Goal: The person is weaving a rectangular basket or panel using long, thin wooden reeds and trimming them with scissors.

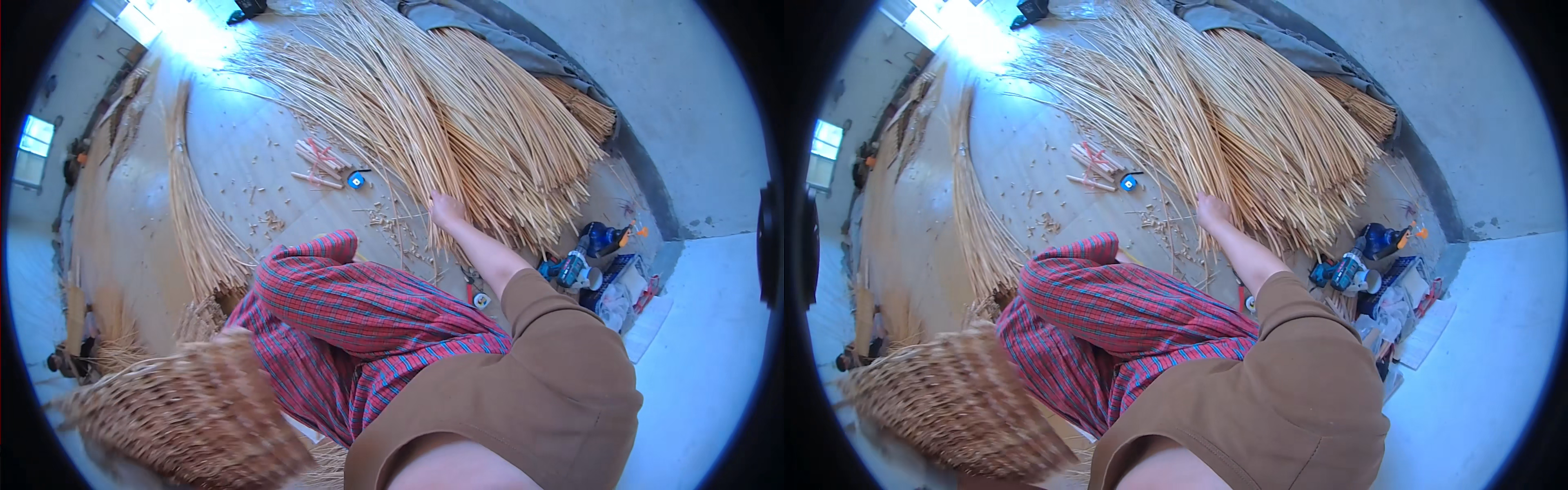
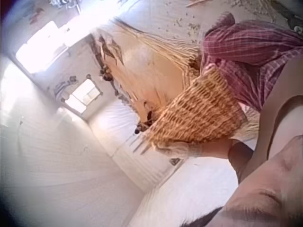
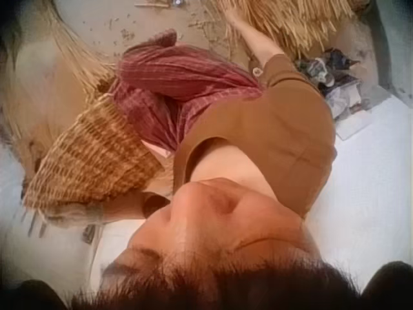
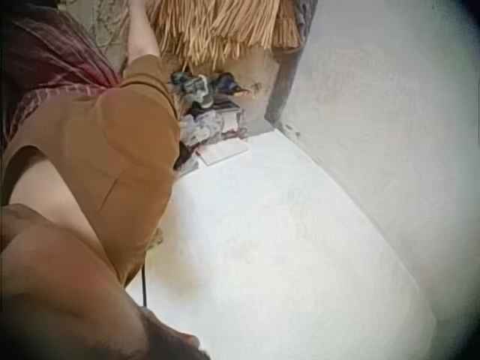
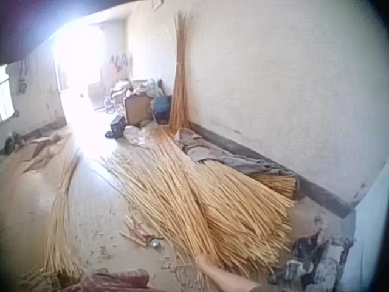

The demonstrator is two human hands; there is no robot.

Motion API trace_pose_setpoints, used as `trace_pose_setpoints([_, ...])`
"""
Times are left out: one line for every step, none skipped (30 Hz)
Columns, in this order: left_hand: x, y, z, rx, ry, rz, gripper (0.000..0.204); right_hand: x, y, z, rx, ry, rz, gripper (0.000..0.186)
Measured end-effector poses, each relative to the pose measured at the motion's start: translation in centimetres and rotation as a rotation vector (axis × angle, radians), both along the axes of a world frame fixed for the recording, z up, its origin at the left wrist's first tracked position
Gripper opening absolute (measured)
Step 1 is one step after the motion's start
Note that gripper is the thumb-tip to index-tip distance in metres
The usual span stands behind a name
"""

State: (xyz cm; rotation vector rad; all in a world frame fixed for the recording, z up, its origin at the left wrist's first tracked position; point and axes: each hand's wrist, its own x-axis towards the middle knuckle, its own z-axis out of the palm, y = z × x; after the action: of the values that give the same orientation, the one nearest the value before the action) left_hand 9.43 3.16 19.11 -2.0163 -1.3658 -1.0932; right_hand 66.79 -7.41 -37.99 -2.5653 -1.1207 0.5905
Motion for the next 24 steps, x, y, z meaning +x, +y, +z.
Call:
trace_pose_setpoints([-4.7,2.0,-1.1,-0.046,0.04,-0.138,0.055,-1.0,0.8,0.0,-0.106,0.044,-0.049,0.043])
trace_pose_setpoints([-2.4,2.4,-3.1,-0.202,0.078,-0.066,0.046,-2.4,1.4,-0.4,-0.223,0.088,-0.101,0.042])
trace_pose_setpoints([-0.2,3.3,-5.8,-0.361,0.109,-0.003,0.039,-3.1,1.1,-1.1,-0.209,-0.009,-0.12,0.033])
trace_pose_setpoints([5.1,3.6,-9.5,-0.533,0.002,-0.109,0.039,-1.9,0.7,-2.1,-0.21,-0.021,-0.152,0.033])
trace_pose_setpoints([7.9,4.5,-13.5,-0.669,-0.098,-0.253,0.039,-0.9,0.2,-3.3,-0.207,-0.078,-0.161,0.03])
trace_pose_setpoints([13.3,3.3,-16.0,-0.937,-0.242,-0.313,0.039,0.5,-1.0,-4.4,-0.226,-0.141,-0.166,0.028])
trace_pose_setpoints([13.7,3.3,-18.6,-1.017,-0.255,-0.378,0.04,-1.6,0.7,-3.6,-0.246,-0.09,-0.12,0.028])
trace_pose_setpoints([14.1,3.6,-22.3,-1.109,-0.289,-0.487,0.041,-1.5,0.8,-3.9,-0.261,-0.097,-0.112,0.028])
trace_pose_setpoints([14.6,4.4,-25.5,-1.111,-0.314,-0.543,0.041,-0.2,0.4,-4.2,-0.268,-0.111,-0.103,0.028])
trace_pose_setpoints([14.7,5.0,-27.7,-1.108,-0.341,-0.591,0.042,0.8,0.1,-4.2,-0.274,-0.123,-0.086,0.029])
trace_pose_setpoints([13.1,4.8,-27.9,-1.027,-0.336,-0.523,0.043,-1.1,1.4,-3.1,-0.278,-0.041,-0.047,0.028])
trace_pose_setpoints([12.7,4.3,-26.4,-1.088,-0.298,-0.374,0.043,-0.6,1.1,-2.8,-0.287,-0.055,-0.019,0.028])
trace_pose_setpoints([12.6,4.2,-27.1,-0.941,-0.365,-0.401,0.042,0.4,0.4,-2.3,-0.263,-0.035,-0.069,0.028])
trace_pose_setpoints([12.0,3.9,-27.5,-0.784,-0.417,-0.413,0.042,0.7,0.0,-1.9,-0.234,-0.006,-0.111,0.028])
trace_pose_setpoints([10.8,4.1,-27.6,-0.687,-0.267,-0.296,0.038,0.9,-0.3,-1.3,-0.212,0.032,-0.157,0.028])
trace_pose_setpoints([8.9,4.0,-27.5,-0.684,-0.278,-0.263,0.038,0.6,0.4,-0.9,-0.214,0.028,-0.123,0.028])
trace_pose_setpoints([8.0,4.0,-28.4,-0.92,-0.356,-0.317,0.036,2.2,-0.9,-1.6,-0.107,0.036,-0.092,0.029])
trace_pose_setpoints([6.6,3.6,-28.6,-1.149,-0.418,-0.352,0.035,2.5,-1.3,-2.0,0.003,0.065,-0.043,0.03])
trace_pose_setpoints([6.1,3.3,-29.7,-1.131,-0.489,-0.413,0.032,3.1,-1.6,-2.2,0.015,0.323,-0.159,0.03])
trace_pose_setpoints([6.7,3.2,-29.3,-1.125,-0.508,-0.404,0.032,3.9,-1.9,-2.2,0.02,0.317,-0.159,0.029])
trace_pose_setpoints([7.8,2.8,-28.1,-1.127,-0.454,-0.398,0.031,5.0,-2.3,-1.9,0.031,0.317,-0.151,0.029])
trace_pose_setpoints([8.4,2.4,-26.5,-1.121,-0.393,-0.365,0.03,5.2,-2.1,-1.1,0.077,0.476,-0.28,0.031])
trace_pose_setpoints([8.7,2.1,-25.7,-1.183,-0.429,-0.349,0.03,5.3,-1.9,0.3,0.101,0.64,-0.355,0.032])
trace_pose_setpoints([7.0,1.6,-25.2,-1.233,-0.458,-0.276,0.031,2.0,-0.4,2.6,0.092,0.857,-0.339,0.03])
